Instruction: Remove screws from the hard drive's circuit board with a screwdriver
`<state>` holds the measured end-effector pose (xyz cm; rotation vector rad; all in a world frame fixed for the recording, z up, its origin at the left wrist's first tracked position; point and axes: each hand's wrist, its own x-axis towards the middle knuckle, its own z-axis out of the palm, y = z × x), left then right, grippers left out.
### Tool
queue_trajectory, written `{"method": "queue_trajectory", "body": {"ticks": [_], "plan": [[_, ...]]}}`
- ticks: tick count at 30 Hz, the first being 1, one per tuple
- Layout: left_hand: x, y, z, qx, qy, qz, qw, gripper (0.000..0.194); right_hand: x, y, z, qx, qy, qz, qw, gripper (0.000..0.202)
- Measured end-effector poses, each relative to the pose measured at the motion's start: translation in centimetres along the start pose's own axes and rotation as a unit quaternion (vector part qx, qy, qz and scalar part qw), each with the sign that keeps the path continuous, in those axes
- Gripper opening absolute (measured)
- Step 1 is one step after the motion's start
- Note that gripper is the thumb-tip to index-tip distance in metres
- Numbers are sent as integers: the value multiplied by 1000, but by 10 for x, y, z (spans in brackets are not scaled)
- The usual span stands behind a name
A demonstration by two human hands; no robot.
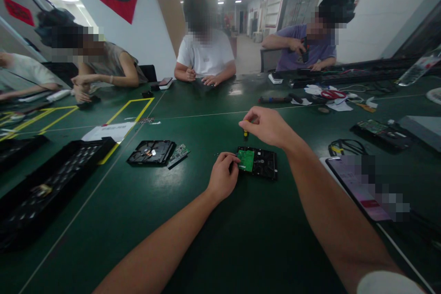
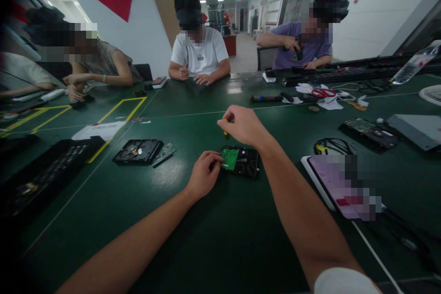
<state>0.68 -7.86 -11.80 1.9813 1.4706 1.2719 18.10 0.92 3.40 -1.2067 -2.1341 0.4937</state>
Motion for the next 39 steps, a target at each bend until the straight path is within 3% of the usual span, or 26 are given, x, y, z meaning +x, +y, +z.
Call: {"method": "queue_trajectory", "body": {"ticks": [4,10,18,28,33,39], "plan": [[0,-1,0,2,2,4,1000,23,-2,-5,-2,-21,-7,32,999,15],[0,-4,1,3,5,8,1000,22,-2,-5,-2,30,-47,-7,998,20],[0,-2,1,9,3,8,1000,22,-1,-2,-1,74,-92,10,993,27],[0,-2,0,10,0,7,1000,22,-2,-6,-4,-5,-25,31,999,16],[0,-2,1,7,0,5,1000,22,-3,-7,-4,20,-35,3,999,12],[0,-2,1,8,2,7,1000,22,-1,-3,0,59,-73,8,996,21]]}}
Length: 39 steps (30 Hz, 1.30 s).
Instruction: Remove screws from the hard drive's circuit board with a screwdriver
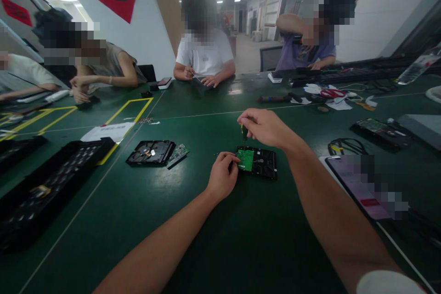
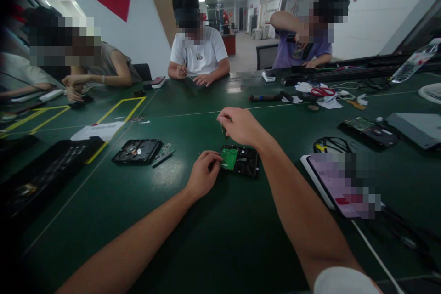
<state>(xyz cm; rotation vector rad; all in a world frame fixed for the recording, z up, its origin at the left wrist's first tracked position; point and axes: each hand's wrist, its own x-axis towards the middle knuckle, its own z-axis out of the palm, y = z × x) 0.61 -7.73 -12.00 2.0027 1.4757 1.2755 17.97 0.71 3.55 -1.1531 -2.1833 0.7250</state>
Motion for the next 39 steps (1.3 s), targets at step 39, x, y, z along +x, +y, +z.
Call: {"method": "queue_trajectory", "body": {"ticks": [39], "plan": [[0,0,0,-2,3,0,1000,22,-4,-5,-3,-42,3,0,999,25]]}}
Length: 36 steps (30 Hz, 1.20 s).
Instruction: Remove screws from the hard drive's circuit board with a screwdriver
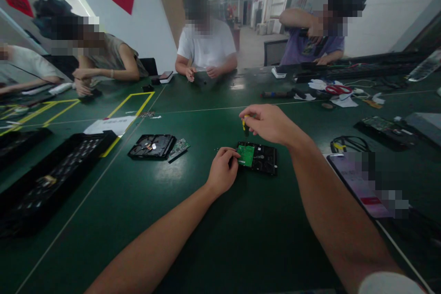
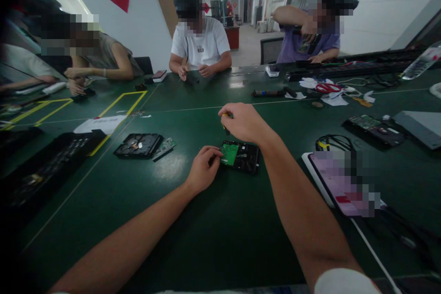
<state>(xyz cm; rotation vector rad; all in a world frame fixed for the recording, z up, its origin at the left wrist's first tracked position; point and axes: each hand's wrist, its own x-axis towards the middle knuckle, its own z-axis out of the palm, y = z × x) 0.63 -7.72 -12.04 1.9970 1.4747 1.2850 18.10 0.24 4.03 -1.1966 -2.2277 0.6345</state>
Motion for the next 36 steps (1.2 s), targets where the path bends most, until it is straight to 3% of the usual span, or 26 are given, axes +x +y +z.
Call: {"method": "queue_trajectory", "body": {"ticks": [8,15,27,36], "plan": [[0,-2,0,1,1,6,1000,23,-3,-2,-5,-19,5,-21,1000,28],[0,0,-1,-1,-4,1,1000,22,-2,2,-5,-21,19,-43,999,14],[0,2,-1,-7,-3,-6,1000,21,-5,-8,-5,-67,21,-24,997,16],[0,2,-1,-9,-3,-13,1000,22,-4,-2,-9,-100,29,-10,995,24]]}}
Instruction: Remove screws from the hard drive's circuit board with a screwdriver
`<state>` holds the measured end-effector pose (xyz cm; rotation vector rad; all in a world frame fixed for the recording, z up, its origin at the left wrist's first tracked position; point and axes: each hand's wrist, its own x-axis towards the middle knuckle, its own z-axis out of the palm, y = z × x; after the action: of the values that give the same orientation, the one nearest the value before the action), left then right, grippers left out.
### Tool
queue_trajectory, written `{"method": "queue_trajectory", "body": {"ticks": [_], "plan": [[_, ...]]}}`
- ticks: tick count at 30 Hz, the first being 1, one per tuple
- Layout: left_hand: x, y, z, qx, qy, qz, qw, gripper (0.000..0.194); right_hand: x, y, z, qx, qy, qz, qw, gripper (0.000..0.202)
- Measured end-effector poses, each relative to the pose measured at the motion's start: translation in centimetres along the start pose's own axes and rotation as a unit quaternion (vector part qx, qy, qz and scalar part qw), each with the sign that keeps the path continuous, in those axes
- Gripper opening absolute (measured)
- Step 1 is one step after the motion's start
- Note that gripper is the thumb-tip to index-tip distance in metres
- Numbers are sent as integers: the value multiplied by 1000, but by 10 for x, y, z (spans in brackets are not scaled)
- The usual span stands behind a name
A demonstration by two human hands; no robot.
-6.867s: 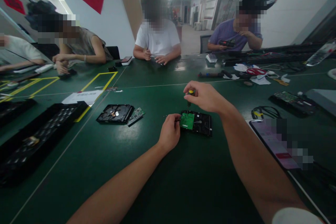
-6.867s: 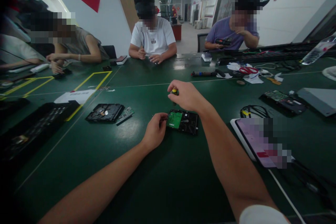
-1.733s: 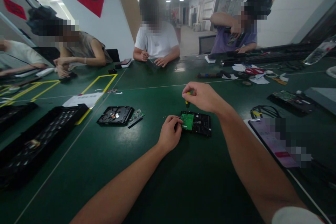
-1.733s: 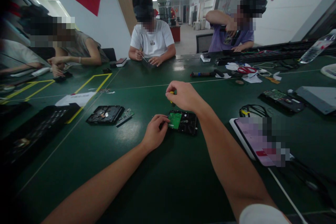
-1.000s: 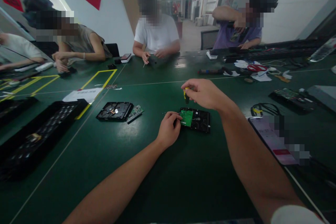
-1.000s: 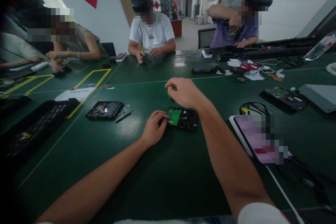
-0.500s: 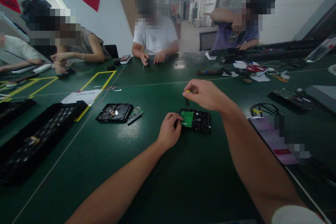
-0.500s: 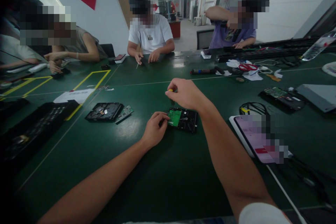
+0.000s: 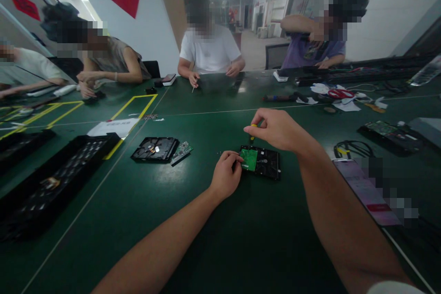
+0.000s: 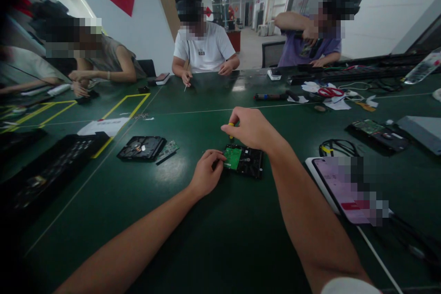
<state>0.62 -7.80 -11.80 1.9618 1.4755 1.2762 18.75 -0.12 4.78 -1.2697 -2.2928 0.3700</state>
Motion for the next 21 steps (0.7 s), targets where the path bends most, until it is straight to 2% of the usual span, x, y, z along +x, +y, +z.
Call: {"method": "queue_trajectory", "body": {"ticks": [7,21], "plan": [[-1,0,0,2,-2,-2,1000,22,-3,-5,-4,4,-7,-29,1000,15],[1,0,-1,-2,-1,-3,1000,22,-3,-1,-2,20,-25,-46,998,15]]}}
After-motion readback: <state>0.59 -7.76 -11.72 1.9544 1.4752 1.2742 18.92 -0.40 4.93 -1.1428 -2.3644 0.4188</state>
